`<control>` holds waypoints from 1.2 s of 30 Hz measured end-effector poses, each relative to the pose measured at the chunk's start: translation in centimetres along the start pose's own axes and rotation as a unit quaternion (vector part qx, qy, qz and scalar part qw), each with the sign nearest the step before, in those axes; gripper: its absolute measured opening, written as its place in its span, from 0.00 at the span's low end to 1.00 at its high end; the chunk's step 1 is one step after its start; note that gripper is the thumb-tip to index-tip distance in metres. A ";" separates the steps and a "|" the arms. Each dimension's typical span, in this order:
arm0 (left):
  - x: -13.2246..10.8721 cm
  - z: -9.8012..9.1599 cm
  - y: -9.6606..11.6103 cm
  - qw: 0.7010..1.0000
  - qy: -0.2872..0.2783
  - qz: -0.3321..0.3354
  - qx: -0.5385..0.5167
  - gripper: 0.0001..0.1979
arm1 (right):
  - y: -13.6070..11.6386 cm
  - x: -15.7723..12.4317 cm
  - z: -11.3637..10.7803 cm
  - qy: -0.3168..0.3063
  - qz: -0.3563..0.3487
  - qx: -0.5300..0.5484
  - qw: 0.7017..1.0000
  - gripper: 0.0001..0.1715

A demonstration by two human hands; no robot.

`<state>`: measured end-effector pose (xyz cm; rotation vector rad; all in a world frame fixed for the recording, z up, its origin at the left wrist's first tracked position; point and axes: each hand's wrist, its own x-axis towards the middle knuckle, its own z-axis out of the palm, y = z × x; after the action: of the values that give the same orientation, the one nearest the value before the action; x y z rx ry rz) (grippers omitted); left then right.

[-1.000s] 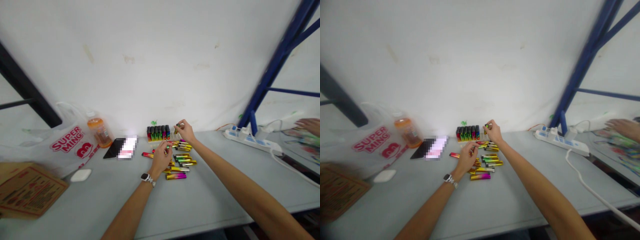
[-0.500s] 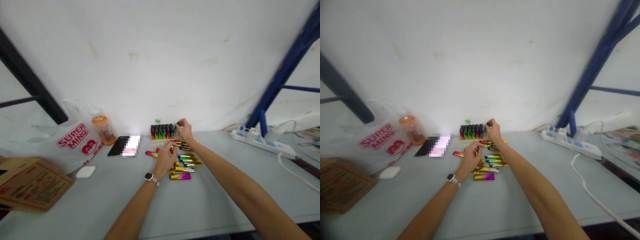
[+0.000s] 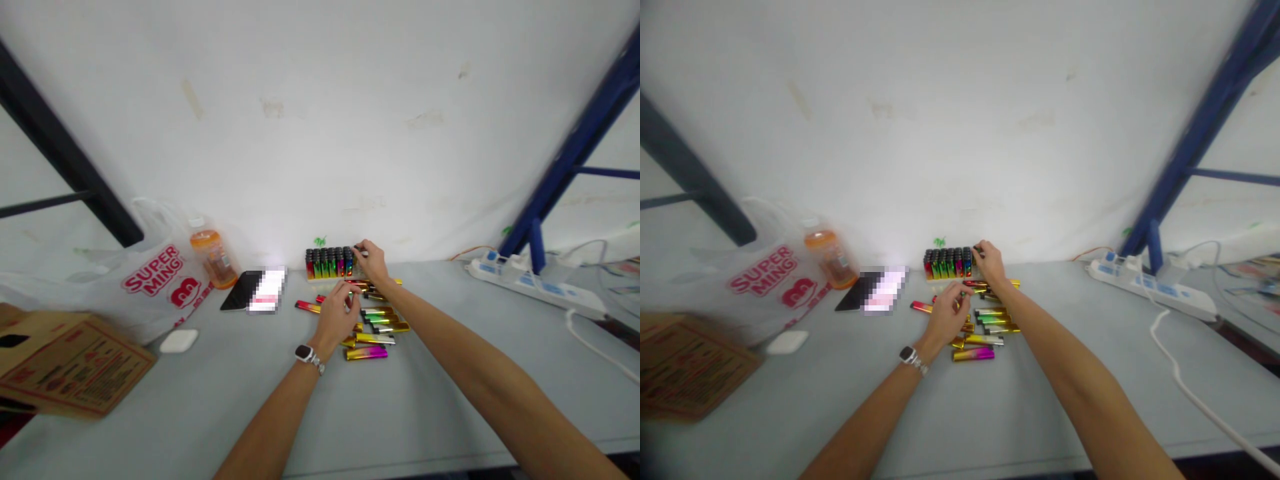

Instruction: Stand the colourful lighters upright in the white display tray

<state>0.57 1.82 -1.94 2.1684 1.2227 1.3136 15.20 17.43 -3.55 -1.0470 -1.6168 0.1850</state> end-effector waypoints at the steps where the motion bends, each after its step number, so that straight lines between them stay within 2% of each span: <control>1: 0.0 0.0 0.0 1.000 0.000 -0.001 -0.001 0.08 | 0.0 0.0 0.0 -0.001 -0.001 0.002 1.000 0.11; 5: 0.1 -0.1 0.1 1.000 0.001 -0.002 0.000 0.08 | -0.2 0.0 0.0 -0.009 -0.004 -0.007 1.000 0.11; 9: 0.1 -0.1 0.1 1.000 0.005 -0.004 0.000 0.08 | -0.7 0.2 -0.6 -0.047 -0.010 -0.029 0.998 0.12; 14: 0.1 -0.1 0.0 1.000 0.004 -0.007 0.002 0.08 | -1.2 -0.1 -2.0 -0.066 0.001 -0.118 0.991 0.17; 18: 0.1 -0.1 0.0 1.000 0.007 -0.004 0.004 0.08 | -1.3 -0.6 -3.3 -0.135 -0.009 -0.198 0.971 0.22; 23: 0.2 -0.2 -0.2 1.000 0.025 -0.007 0.012 0.09 | -1.7 -0.7 -4.6 -0.220 -0.050 -0.285 0.932 0.31; 26: 0.4 -0.6 -0.8 0.999 0.046 -0.015 0.021 0.08 | -2.0 -0.9 -4.8 -0.242 -0.079 -0.329 0.909 0.35; 29: 0.6 -1.1 -1.6 0.997 0.068 -0.028 0.027 0.07 | -2.5 -1.5 -4.9 -0.238 -0.078 -0.328 0.911 0.38; 32: 0.8 -1.5 -2.2 0.995 0.085 -0.038 0.027 0.08 | -3.5 -2.7 -5.4 -0.214 -0.057 -0.287 0.932 0.35; 34: 0.9 -1.6 -2.4 0.994 0.095 -0.042 0.023 0.09 | -4.7 -3.8 -5.8 -0.199 -0.055 -0.254 0.945 0.27; 36: 1.0 -1.5 -2.6 0.993 0.104 -0.047 0.019 0.09 | -6.0 -5.0 -6.2 -0.213 -0.079 -0.232 0.946 0.20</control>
<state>-1.78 3.87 -2.26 2.0122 1.4186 1.5176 17.13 7.85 -1.28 -1.2831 -2.1976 -0.0944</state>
